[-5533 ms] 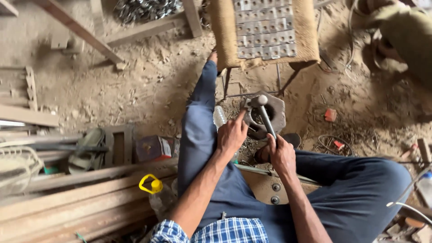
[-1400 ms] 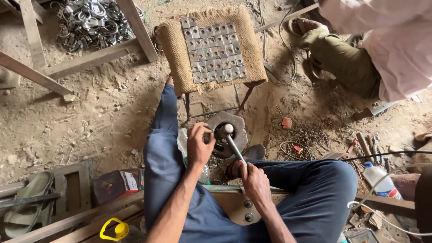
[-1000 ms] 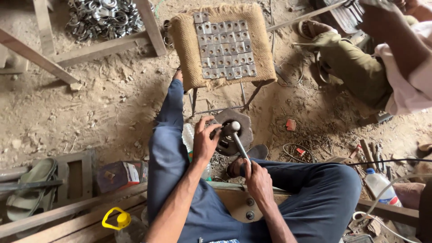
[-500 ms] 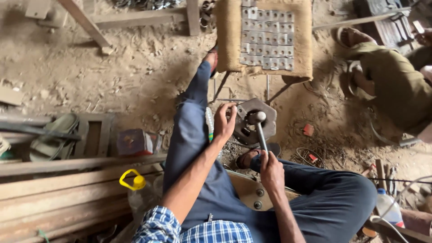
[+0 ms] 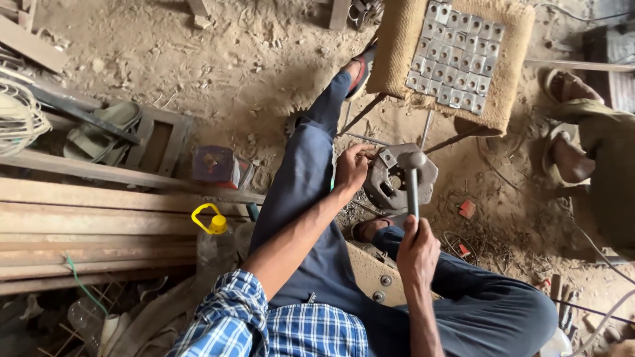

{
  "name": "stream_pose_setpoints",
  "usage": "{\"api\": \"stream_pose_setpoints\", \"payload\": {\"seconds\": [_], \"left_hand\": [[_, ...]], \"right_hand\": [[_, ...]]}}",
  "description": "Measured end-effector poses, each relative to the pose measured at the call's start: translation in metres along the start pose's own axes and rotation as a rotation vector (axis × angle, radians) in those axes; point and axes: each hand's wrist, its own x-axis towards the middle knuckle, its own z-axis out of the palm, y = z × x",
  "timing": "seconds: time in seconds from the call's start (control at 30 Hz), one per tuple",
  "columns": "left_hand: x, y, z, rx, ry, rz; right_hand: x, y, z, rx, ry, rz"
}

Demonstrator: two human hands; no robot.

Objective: The person sits on the ground and repeatedly strikes small metal pieces with a hammer on a metal anvil. They pick up each piece, position it on the anvil, hammer it, and then place it on a nearby stool covered with a mat.

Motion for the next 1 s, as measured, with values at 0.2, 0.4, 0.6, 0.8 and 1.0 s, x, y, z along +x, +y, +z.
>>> {"api": "stream_pose_setpoints", "payload": {"seconds": [0.2, 0.4, 0.6, 0.8, 1.0], "left_hand": [[0.005, 0.0, 0.002, -0.052, 0.016, -0.105], [0.007, -0.011, 0.002, -0.029, -0.036, 0.058], [0.009, -0.008, 0.004, 0.145, -0.047, 0.25], [0.008, -0.003, 0.004, 0.342, -0.166, 0.54], [0.009, 0.009, -0.004, 0.386, -0.172, 0.458]], "right_hand": [[0.011, -0.016, -0.003, 0.01, 0.067, -0.084], [0.025, -0.008, 0.019, -0.3, -0.179, 0.033], [0.035, 0.006, 0.02, -0.208, -0.131, 0.034], [0.026, 0.013, 0.021, 0.03, 0.149, -0.2], [-0.006, 0.012, 0.007, -0.065, -0.051, 0.215]]}}
